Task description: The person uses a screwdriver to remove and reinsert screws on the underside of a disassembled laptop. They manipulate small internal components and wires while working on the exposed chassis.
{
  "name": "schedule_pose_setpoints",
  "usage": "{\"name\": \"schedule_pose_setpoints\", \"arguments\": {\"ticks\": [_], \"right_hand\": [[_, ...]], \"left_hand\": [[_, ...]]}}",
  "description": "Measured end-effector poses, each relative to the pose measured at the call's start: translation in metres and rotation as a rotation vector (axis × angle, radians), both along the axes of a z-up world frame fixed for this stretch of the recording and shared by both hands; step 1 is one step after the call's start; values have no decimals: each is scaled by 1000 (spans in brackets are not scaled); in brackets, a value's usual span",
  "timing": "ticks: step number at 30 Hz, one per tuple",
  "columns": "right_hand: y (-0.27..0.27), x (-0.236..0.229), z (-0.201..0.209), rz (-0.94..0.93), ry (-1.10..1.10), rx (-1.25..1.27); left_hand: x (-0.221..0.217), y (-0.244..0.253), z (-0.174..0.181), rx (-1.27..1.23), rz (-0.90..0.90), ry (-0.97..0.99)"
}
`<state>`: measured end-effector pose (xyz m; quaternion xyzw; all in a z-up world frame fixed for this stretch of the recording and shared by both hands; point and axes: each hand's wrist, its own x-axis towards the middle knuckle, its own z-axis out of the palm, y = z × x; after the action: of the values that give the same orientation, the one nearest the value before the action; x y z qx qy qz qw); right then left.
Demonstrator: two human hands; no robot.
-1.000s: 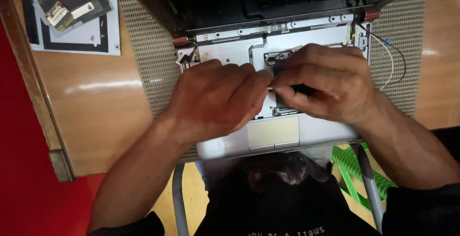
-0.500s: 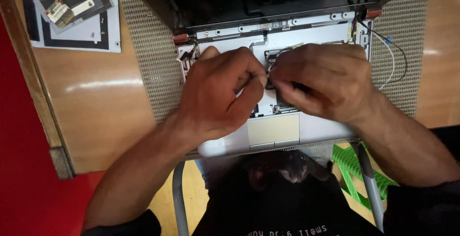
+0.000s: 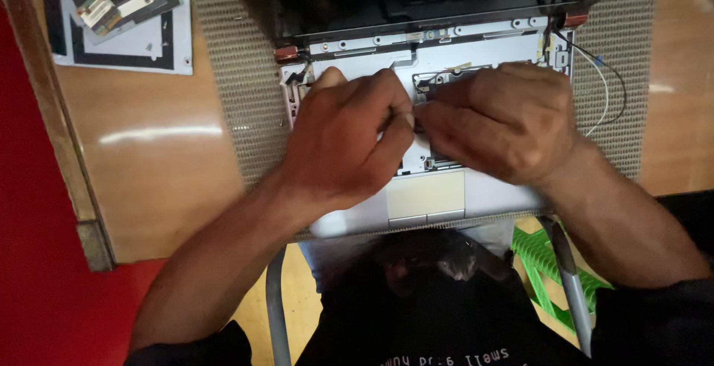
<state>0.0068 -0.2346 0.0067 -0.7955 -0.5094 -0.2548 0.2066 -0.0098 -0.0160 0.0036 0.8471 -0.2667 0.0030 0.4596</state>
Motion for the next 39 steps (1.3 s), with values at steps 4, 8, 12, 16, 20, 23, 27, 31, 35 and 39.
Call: {"name": "schedule_pose_setpoints", "arguments": {"ticks": [4,8,12,16,20,23,27,31,35,39], "right_hand": [[0,-2,-4,-28,-37,1],[1,-6,0,-66,37,-17],[4,-8,7,-88,176,-98],[7,-10,12,-91,320,-180],[10,-12,23,-142,304,-314],[11,-17,24,-205,220,-401],[12,-26,23,-292,148,-447],[9,-29,22,-296,143,-475],[11,-29,24,-284,191,-470],[15,-31,30,-302,317,-426]], "left_hand": [[-1,-1,-1,-12,-7,3],[-1,-2,-3,12,-5,-67],[-1,-1,-9,91,6,-265],[1,4,-7,48,13,-269],[3,8,-9,15,72,-252],[3,8,-10,19,113,-266],[3,7,-14,-12,132,-336],[2,7,-14,9,144,-356],[4,7,-14,78,150,-333],[5,20,-9,173,3,-423]]}}
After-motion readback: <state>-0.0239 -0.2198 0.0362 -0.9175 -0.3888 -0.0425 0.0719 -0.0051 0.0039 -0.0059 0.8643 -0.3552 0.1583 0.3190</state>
